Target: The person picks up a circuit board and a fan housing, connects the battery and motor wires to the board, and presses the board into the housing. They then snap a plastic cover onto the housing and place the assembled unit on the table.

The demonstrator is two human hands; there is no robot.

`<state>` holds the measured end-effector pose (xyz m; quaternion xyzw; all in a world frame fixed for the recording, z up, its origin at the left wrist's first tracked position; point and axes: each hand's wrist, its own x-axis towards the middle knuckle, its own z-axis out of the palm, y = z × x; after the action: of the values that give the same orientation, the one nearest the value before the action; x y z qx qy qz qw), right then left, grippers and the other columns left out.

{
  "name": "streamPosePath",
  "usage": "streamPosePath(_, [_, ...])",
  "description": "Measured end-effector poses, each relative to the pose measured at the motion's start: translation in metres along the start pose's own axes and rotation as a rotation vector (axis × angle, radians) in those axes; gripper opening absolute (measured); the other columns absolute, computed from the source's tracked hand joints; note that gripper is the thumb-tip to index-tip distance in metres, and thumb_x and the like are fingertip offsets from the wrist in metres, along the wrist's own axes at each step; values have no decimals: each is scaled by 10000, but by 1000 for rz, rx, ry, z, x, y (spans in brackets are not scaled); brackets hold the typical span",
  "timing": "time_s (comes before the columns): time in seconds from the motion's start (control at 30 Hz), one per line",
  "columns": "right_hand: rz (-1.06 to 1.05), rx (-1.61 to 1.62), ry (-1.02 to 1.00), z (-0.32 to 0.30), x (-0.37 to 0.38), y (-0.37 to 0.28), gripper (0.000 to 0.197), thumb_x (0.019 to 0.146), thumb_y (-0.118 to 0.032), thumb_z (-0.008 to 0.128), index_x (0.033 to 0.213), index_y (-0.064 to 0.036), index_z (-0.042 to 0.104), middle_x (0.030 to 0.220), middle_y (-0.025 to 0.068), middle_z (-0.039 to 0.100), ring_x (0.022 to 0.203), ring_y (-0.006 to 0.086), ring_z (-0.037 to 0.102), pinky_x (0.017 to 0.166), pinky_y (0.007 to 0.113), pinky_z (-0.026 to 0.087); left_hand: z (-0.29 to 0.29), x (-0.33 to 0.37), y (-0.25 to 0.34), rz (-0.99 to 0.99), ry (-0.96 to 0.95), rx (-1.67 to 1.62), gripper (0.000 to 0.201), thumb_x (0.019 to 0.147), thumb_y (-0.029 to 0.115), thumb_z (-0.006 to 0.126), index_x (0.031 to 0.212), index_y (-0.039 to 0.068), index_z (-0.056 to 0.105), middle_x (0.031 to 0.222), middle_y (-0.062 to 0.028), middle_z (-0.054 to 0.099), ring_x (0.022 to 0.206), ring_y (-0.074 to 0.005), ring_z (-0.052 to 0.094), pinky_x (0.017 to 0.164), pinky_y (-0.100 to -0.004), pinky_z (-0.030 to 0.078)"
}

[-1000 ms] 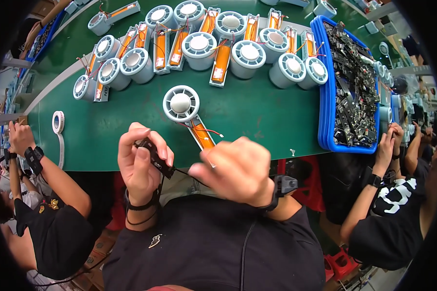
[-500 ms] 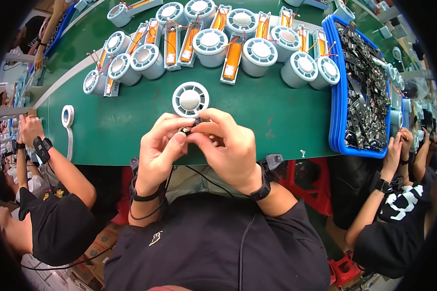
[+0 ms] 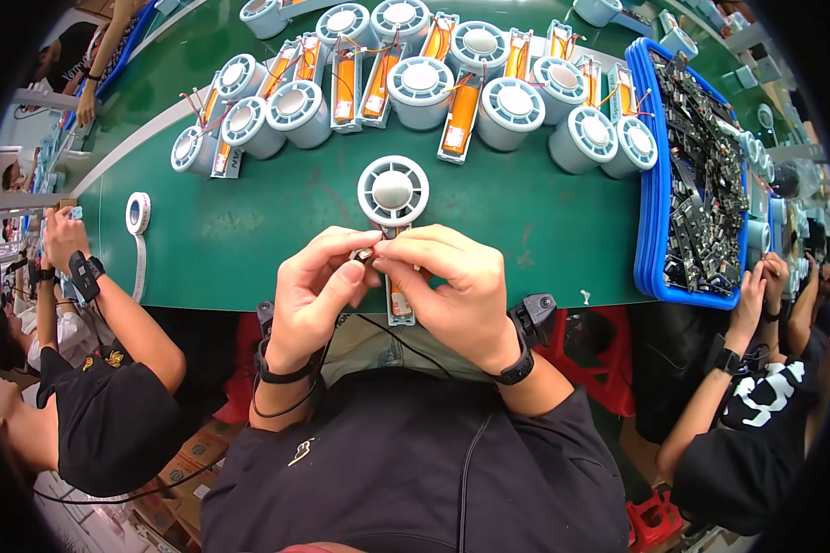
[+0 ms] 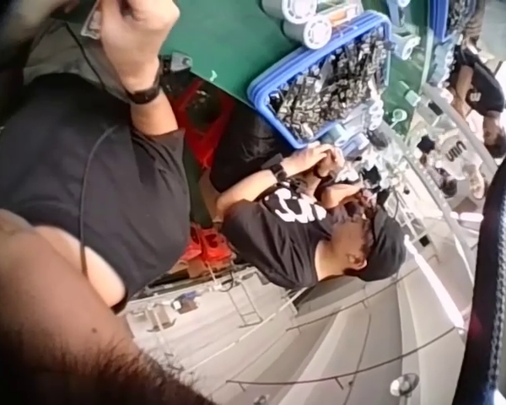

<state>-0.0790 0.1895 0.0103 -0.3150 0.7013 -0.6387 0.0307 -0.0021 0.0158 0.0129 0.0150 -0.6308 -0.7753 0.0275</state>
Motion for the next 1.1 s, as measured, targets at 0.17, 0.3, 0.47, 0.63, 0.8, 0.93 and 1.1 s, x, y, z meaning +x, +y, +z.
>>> streamPosePath(0.17, [-121,-162,58,5,0,0,216,767,105,791,952,0,754,882,114,738,749,212,720,647,290,572,3,-2,-2,19,6,-60,321,968,-30,662,1286,-55,627,1211,-113,605,1096,-187,666,937,-323,593])
streamPosePath(0.3, [-194,-276,72,4,2,0,228,743,92,804,942,-7,752,855,115,725,714,222,706,616,300,563,5,-1,-10,48,20,-107,422,909,-87,713,1318,-58,611,1243,-128,584,1012,-190,683,838,-299,602])
streamPosePath(0.47, [-218,-392,-5,-4,11,-9,191,735,86,803,884,-11,736,847,115,723,695,232,702,603,312,560,4,-1,2,11,10,128,418,894,-95,719,1299,-45,627,1252,-131,572,1028,-184,673,826,-294,617])
streamPosePath(0.63, [-280,-427,-148,-11,17,-6,260,743,79,815,941,-10,671,841,100,727,691,204,701,600,300,551,-4,2,19,28,-98,408,419,887,-58,741,1291,-21,636,1238,-128,569,955,-156,656,768,-267,622])
streamPosePath(0.8, [-63,-210,-71,-9,9,-4,471,741,75,840,1114,-15,568,835,97,728,692,165,696,601,283,541,-14,9,21,-81,-236,243,411,891,-9,754,1286,-7,643,1217,-115,572,909,-131,624,682,-244,613])
streamPosePath(0.93, [-71,-234,-135,-12,9,-2,644,740,70,861,1229,-32,454,865,97,731,735,138,694,631,268,539,-11,5,27,-78,-272,370,398,893,4,750,1277,-4,645,1199,-109,577,938,-125,619,621,-229,600])
streamPosePath(1.1, [-39,-127,-74,-8,8,-5,613,794,96,811,1256,-22,426,922,115,734,793,152,700,681,263,551,-11,3,30,-5,-241,469,402,880,-9,757,1268,2,652,1202,-103,579,926,-131,623,681,-254,594])
